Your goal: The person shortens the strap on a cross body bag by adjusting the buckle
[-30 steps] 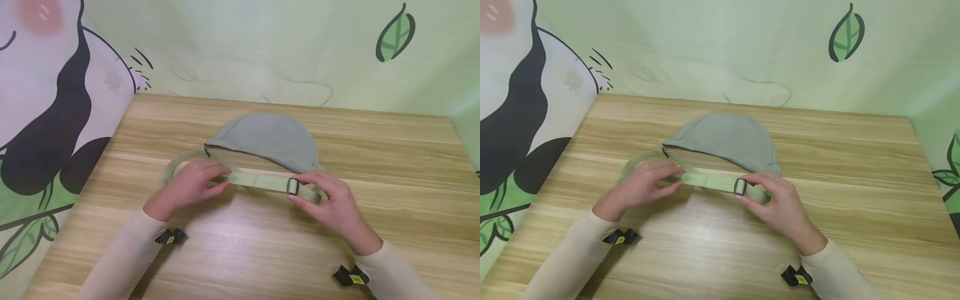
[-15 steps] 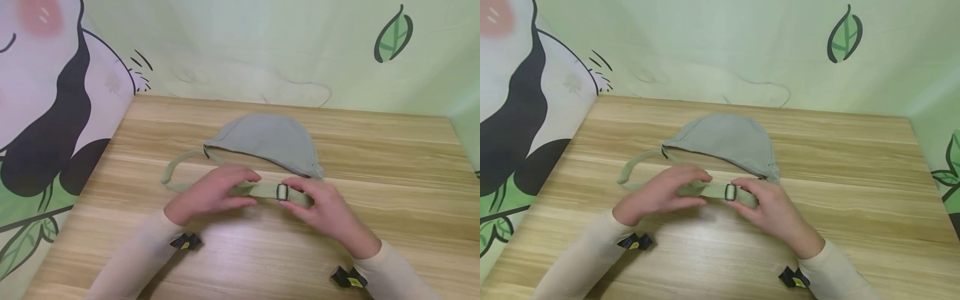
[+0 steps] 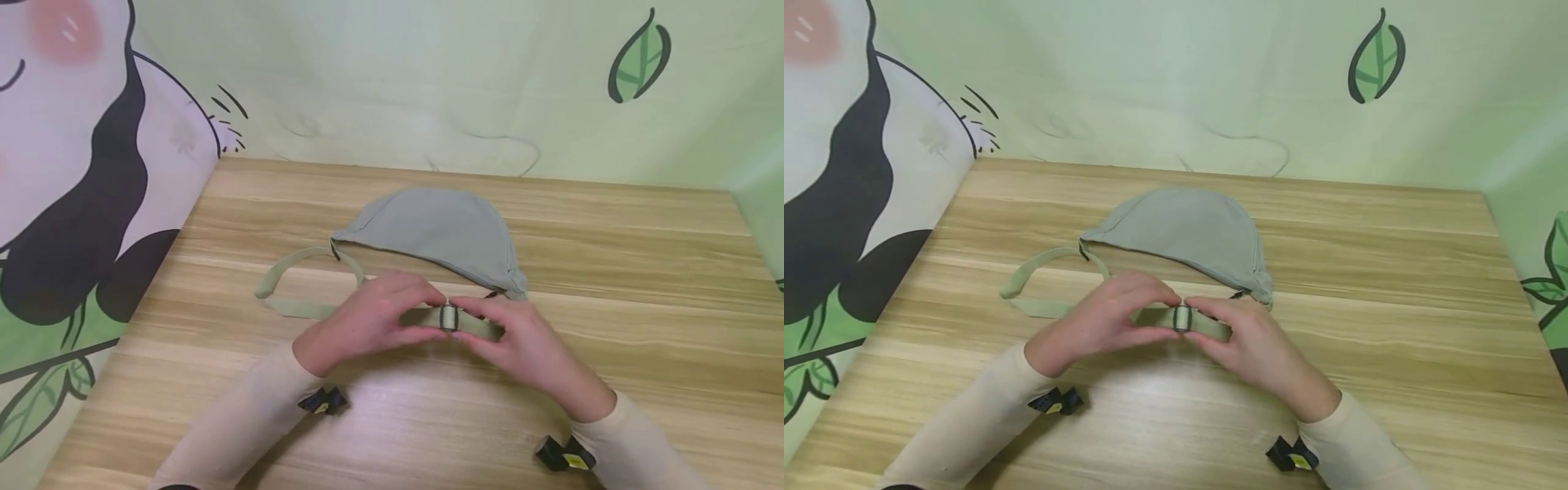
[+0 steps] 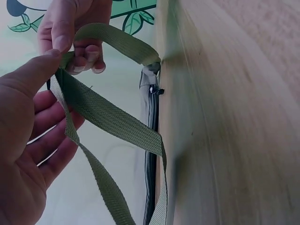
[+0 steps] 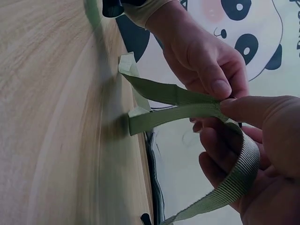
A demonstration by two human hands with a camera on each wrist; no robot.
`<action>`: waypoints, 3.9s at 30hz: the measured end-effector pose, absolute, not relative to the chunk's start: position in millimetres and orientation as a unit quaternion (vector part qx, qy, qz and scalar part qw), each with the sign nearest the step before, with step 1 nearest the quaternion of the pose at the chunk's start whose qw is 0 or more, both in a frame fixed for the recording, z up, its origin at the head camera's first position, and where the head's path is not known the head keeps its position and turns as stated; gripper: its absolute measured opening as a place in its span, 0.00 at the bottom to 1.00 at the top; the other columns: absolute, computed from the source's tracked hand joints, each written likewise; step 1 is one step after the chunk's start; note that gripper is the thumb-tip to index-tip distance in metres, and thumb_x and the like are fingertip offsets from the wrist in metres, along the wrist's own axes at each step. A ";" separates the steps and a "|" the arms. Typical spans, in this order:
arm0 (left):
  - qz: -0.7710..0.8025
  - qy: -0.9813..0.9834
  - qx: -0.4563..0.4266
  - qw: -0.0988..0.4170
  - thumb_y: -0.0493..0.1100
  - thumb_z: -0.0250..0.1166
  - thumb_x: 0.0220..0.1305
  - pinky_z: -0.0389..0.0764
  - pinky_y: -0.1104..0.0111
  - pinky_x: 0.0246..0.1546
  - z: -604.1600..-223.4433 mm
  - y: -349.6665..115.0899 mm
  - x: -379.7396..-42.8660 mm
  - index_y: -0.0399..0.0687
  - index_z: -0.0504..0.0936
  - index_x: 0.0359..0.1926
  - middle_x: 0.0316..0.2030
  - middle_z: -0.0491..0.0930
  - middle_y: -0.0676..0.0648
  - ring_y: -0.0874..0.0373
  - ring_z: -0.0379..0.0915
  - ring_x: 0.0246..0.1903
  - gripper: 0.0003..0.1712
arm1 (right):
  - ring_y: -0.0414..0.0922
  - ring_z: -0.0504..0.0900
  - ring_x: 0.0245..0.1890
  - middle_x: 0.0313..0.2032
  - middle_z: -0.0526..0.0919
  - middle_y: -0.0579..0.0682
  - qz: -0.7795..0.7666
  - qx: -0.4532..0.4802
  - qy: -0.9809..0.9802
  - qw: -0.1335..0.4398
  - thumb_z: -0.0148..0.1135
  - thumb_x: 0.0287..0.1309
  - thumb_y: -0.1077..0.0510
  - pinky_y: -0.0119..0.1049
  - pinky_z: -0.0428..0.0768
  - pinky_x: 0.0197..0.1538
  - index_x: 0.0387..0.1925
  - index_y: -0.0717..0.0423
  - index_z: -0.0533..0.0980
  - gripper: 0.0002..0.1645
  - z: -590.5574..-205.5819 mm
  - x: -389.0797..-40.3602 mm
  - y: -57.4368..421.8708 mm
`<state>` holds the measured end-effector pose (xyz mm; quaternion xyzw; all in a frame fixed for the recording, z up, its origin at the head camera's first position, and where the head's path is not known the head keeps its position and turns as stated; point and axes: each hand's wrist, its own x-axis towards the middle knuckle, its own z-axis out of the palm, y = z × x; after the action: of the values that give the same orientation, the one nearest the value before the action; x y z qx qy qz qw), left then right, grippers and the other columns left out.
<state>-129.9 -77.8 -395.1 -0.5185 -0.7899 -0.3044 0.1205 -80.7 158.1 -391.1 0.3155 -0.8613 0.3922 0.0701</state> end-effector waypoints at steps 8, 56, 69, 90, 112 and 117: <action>-0.362 -0.779 -0.504 0.085 0.51 0.69 0.56 0.72 0.76 0.47 -397.4 -81.7 -128.9 0.50 0.80 0.44 0.40 0.80 0.58 0.67 0.74 0.40 0.16 | 0.35 0.78 0.31 0.35 0.86 0.40 0.474 0.257 -0.841 -0.054 0.65 0.59 0.56 0.32 0.77 0.34 0.46 0.47 0.81 0.13 -395.1 -80.8 169.0; -0.461 -0.700 -0.540 0.076 0.44 0.71 0.53 0.75 0.71 0.50 -392.2 -80.5 -131.8 0.48 0.81 0.43 0.41 0.81 0.54 0.65 0.75 0.44 0.15 | 0.47 0.78 0.34 0.32 0.82 0.55 0.590 0.251 -0.756 -0.132 0.56 0.63 0.66 0.35 0.77 0.36 0.40 0.54 0.79 0.08 -403.5 -83.7 174.9; -0.478 -0.671 -0.563 0.067 0.41 0.72 0.52 0.75 0.70 0.48 -391.1 -77.0 -132.4 0.46 0.81 0.44 0.40 0.81 0.52 0.64 0.75 0.43 0.17 | 0.47 0.75 0.28 0.25 0.78 0.47 0.627 0.270 -0.722 -0.110 0.55 0.62 0.70 0.34 0.76 0.32 0.34 0.57 0.78 0.08 -395.1 -83.8 165.7; -0.459 -0.684 -0.560 0.091 0.44 0.69 0.55 0.74 0.72 0.48 -390.8 -74.6 -131.2 0.47 0.81 0.43 0.39 0.80 0.54 0.65 0.74 0.42 0.14 | 0.43 0.74 0.19 0.18 0.77 0.49 0.642 0.201 -0.735 -0.086 0.59 0.60 0.67 0.35 0.75 0.24 0.33 0.63 0.81 0.05 -383.5 -74.4 155.0; -0.468 -0.684 -0.552 0.093 0.43 0.72 0.52 0.75 0.70 0.50 -393.3 -80.1 -133.4 0.46 0.81 0.44 0.41 0.81 0.51 0.63 0.75 0.44 0.17 | 0.41 0.74 0.31 0.31 0.78 0.48 0.600 0.288 -0.740 -0.098 0.56 0.61 0.71 0.33 0.75 0.35 0.37 0.58 0.79 0.09 -405.9 -85.8 177.4; -0.468 -0.681 -0.556 0.089 0.42 0.72 0.52 0.75 0.70 0.49 -392.3 -79.2 -133.5 0.46 0.81 0.44 0.40 0.81 0.52 0.63 0.75 0.43 0.17 | 0.40 0.74 0.31 0.30 0.78 0.45 0.621 0.284 -0.725 -0.093 0.56 0.60 0.72 0.31 0.75 0.35 0.35 0.58 0.78 0.09 -400.3 -85.1 174.0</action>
<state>-133.5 -79.2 -392.3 -0.5561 -0.6810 -0.4681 0.0889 -85.1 174.0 -400.3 0.2837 -0.7251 0.6205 -0.0932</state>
